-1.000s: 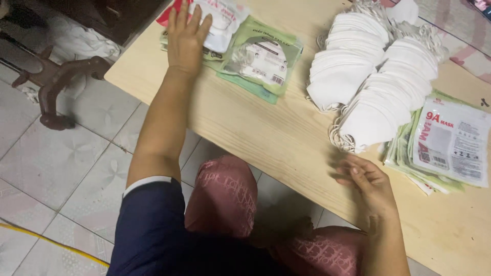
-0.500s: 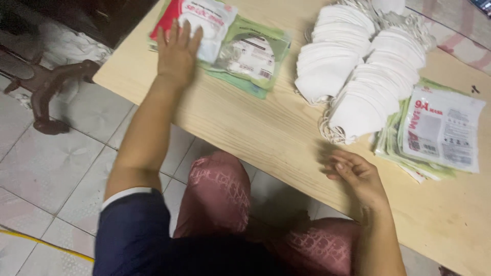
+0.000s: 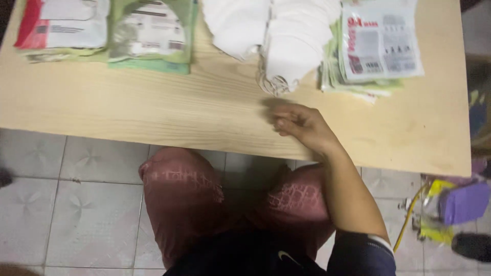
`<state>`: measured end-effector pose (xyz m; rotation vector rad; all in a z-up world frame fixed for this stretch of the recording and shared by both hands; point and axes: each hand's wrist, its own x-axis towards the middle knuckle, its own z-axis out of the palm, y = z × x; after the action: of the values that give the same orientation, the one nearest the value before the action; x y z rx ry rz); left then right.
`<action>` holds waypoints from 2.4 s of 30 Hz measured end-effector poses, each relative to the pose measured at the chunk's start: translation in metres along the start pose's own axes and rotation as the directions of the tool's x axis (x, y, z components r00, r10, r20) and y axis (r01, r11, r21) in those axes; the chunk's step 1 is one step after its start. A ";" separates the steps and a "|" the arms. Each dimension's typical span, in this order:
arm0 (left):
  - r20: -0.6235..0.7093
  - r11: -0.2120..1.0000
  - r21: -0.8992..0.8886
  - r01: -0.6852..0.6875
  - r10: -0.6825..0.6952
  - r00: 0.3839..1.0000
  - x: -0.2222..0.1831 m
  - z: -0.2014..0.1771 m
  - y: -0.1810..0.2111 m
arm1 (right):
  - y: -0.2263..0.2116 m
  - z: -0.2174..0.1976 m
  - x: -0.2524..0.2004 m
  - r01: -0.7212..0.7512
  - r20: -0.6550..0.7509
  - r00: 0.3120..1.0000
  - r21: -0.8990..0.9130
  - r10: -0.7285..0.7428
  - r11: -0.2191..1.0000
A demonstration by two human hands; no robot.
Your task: Manually separating face masks from a stack and inserting them into individual plastic bags
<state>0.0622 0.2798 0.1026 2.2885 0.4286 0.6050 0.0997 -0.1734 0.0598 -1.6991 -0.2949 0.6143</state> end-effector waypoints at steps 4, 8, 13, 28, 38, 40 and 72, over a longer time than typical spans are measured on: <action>0.061 0.993 -0.088 -0.073 0.079 0.995 -0.013 0.015 0.028 | 0.013 -0.002 0.004 -0.017 0.031 0.999 0.012 0.016 1.000; 0.092 0.967 -0.204 -0.151 0.172 0.981 -0.019 0.037 0.057 | -0.006 -0.003 0.002 0.001 0.057 0.998 -0.007 0.000 1.000; 0.065 0.930 -0.313 -0.195 0.226 0.972 -0.038 0.065 0.029 | 0.014 -0.007 0.006 -0.017 0.063 0.998 -0.011 0.017 1.000; 0.003 0.809 -0.514 -0.284 0.333 0.943 -0.098 0.034 0.122 | 0.008 -0.049 0.044 0.050 -0.182 0.977 -0.324 -0.114 0.945; -0.107 0.656 -0.652 -0.380 0.417 0.903 -0.117 0.049 0.173 | -0.003 -0.052 0.110 0.069 -0.181 0.771 -0.929 -0.611 0.363; -0.141 0.616 -0.675 -0.406 0.432 0.891 -0.114 0.054 0.183 | 0.001 -0.052 0.119 0.030 -0.189 0.773 -0.943 -0.606 0.332; 0.521 0.522 -0.725 0.449 -0.012 0.854 -0.095 0.188 0.108 | -0.023 -0.012 0.083 0.301 0.011 0.953 -0.091 -0.301 0.949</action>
<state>0.0976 0.0564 0.0336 1.3120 0.1456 0.0408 0.1782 -0.1357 0.0640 -1.6985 -0.5769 0.3762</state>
